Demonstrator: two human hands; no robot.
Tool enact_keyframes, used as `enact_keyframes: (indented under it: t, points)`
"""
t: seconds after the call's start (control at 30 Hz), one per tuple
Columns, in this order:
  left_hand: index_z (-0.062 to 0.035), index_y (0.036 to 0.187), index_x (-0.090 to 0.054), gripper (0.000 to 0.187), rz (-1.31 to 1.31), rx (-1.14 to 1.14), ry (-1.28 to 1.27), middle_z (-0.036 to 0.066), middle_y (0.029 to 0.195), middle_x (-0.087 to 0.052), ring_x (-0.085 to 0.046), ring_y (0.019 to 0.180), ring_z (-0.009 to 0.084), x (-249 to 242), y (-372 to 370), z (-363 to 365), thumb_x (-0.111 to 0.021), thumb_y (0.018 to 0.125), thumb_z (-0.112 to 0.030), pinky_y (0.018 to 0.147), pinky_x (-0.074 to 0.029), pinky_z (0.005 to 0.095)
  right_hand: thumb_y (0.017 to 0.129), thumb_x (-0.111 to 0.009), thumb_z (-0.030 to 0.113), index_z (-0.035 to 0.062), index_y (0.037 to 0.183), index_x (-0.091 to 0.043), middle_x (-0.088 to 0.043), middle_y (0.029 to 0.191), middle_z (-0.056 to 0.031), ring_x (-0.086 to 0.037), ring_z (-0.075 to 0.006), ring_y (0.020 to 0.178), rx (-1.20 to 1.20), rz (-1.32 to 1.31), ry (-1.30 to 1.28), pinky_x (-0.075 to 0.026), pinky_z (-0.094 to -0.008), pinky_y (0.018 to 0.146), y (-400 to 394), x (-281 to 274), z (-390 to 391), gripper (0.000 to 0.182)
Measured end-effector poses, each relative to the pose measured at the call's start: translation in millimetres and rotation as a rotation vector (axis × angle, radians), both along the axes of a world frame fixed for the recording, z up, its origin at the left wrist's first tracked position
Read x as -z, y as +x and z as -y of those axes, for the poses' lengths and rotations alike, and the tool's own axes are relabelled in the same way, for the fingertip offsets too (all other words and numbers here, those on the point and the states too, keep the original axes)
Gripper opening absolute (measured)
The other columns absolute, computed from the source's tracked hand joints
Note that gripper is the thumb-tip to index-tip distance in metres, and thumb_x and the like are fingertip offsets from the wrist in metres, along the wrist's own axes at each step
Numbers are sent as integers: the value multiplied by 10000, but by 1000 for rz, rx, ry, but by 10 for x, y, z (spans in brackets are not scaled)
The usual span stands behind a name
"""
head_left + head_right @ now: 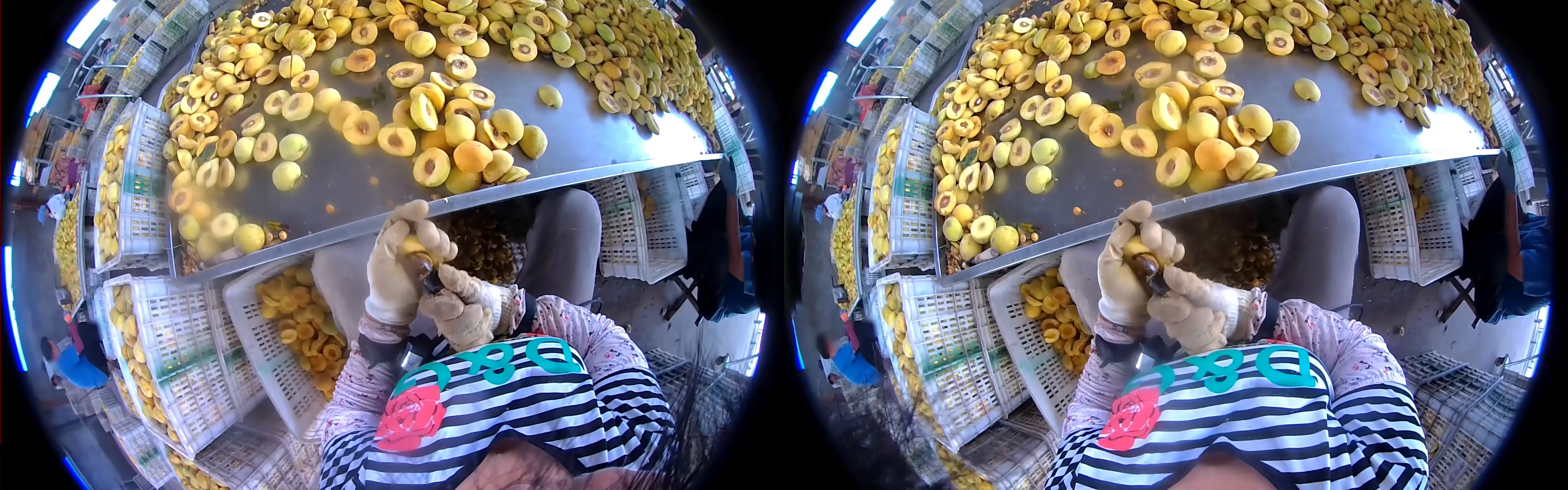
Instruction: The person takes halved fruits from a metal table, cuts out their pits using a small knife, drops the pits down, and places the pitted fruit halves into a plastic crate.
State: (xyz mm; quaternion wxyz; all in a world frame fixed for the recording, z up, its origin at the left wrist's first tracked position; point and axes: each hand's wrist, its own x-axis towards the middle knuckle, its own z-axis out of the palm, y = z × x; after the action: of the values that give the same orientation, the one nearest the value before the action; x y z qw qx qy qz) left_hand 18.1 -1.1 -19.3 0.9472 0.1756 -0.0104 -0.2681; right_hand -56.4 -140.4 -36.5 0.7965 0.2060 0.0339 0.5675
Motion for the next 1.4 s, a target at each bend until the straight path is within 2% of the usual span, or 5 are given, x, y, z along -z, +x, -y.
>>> enact_keyframes:
  t: [0.17, 0.3, 0.8, 1.03, 1.4]
  points:
    - [-4, 1162, -602, 269, -229, -132, 66, 89, 864, -638, -607, 822, 255, 16, 7, -315, -443, 1019, -168, 824, -536, 411, 938, -534, 659, 129, 763, -521, -394, 548, 50, -356, -70, 420, -7, 364, -95, -263, -230, 342, 2, -14, 140, 558]
    - [6, 1070, -692, 233, 222, -282, 1132, 130, 888, -715, -692, 816, 241, -399, -78, -965, -548, 973, -149, 805, -576, 362, 1017, -377, 630, 146, 825, -431, -332, 570, 49, -293, -77, 437, 17, 419, -1044, -321, -243, 412, -13, -239, 146, 523]
    - [-88, 1258, -583, 370, 1124, 173, 2541, 185, 1329, -591, -640, 1109, 297, 44, 1644, -1124, -599, 900, -177, 903, -550, 385, 1022, -466, 499, 133, 799, -477, -384, 586, 22, -344, -91, 435, 253, 410, -1105, -328, -259, 427, -129, -428, 416, 429]
    - [-54, 1253, -530, 365, 261, -18, 967, 189, 1020, -706, -670, 651, 202, -382, 329, -384, -513, 1001, -317, 524, -523, 243, 998, -538, 437, 97, 849, -529, -442, 606, 16, -377, -96, 440, 284, 808, -1209, -307, -266, 410, 37, -496, 342, 371]
    - [-8, 1118, -642, 258, 434, -379, 969, 74, 983, -669, -598, 841, 118, -60, -244, 98, -506, 1002, -194, 722, -493, 215, 997, -544, 465, 35, 1142, -652, -687, 938, -128, -649, -252, 887, 161, 1093, -1658, -507, -354, 824, 113, -444, 131, 467]
